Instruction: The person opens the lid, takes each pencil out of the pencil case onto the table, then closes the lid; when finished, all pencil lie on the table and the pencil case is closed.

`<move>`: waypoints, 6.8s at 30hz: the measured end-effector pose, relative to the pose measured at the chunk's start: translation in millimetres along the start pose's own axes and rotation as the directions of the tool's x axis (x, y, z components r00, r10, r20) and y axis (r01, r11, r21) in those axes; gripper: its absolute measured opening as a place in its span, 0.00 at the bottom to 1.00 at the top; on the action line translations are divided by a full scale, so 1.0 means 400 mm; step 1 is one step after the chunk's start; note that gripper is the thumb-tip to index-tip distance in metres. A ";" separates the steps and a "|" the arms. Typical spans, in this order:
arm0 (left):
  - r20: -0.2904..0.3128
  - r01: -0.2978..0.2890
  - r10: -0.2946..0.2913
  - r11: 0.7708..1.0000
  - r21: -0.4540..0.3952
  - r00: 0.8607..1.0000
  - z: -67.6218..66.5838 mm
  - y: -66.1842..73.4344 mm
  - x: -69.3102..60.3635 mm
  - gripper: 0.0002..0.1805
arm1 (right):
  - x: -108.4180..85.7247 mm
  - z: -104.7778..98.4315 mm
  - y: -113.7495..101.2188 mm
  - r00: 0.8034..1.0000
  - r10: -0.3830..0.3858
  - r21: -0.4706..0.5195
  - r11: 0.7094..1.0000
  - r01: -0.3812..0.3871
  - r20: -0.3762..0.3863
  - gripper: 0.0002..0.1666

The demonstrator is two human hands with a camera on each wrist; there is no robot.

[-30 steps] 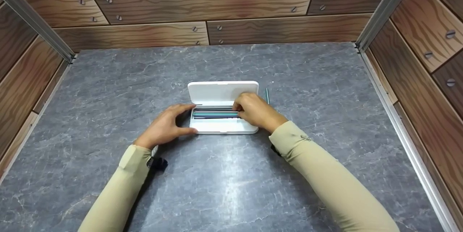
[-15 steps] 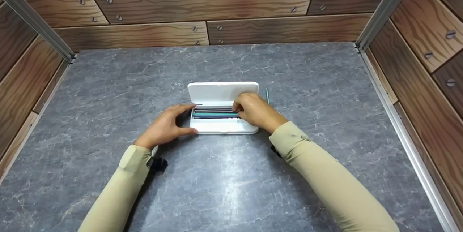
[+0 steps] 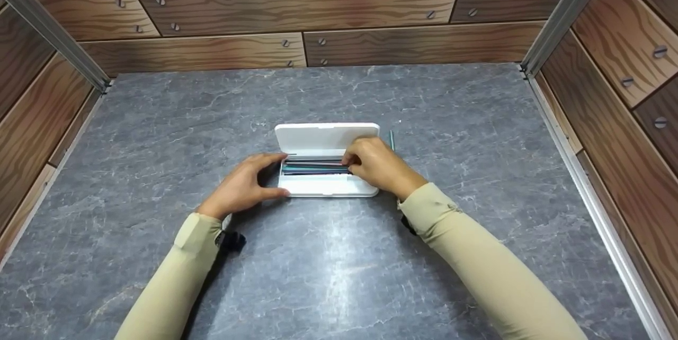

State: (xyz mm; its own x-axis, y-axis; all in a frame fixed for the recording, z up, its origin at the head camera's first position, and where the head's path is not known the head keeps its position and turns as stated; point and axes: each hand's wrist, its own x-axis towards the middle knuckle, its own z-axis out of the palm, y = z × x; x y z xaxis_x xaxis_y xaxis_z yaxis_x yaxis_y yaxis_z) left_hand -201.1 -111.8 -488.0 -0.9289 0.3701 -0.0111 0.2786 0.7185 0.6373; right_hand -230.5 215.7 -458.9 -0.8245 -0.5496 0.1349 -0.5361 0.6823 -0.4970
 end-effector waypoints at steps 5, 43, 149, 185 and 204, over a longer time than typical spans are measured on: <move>0.001 -0.009 0.009 1.000 -0.002 1.000 -0.003 -0.001 -0.001 0.49 | -0.020 -0.014 -0.010 0.999 0.030 0.067 0.997 -0.027 -0.045 0.08; -0.001 -0.023 0.023 1.000 0.005 1.000 0.010 -0.021 0.006 0.50 | -0.200 -0.086 0.069 0.774 0.583 0.193 0.813 -0.550 -0.249 0.17; -0.008 -0.012 0.012 1.000 -0.004 1.000 -0.001 -0.002 0.000 0.48 | -0.034 0.031 -0.013 0.994 -0.057 -0.055 0.997 0.052 -0.097 0.07; -0.008 -0.018 0.018 1.000 -0.007 1.000 0.002 -0.010 -0.002 0.48 | -0.167 -0.078 0.021 0.793 0.384 0.211 0.923 -0.321 -0.474 0.09; 0.001 -0.012 0.012 1.000 0.000 1.000 -0.001 -0.001 -0.002 0.48 | -0.219 -0.060 0.072 0.762 0.559 0.105 0.823 -0.559 -0.328 0.13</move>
State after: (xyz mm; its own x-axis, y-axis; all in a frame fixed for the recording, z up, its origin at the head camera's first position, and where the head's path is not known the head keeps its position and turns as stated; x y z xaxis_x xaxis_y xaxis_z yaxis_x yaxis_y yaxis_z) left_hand -200.6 -112.6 -488.1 -0.9254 0.3790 -0.0040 0.2897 0.7140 0.6374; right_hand -178.1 295.2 -464.5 -0.9869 0.1211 0.1064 0.0384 0.8177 -0.5744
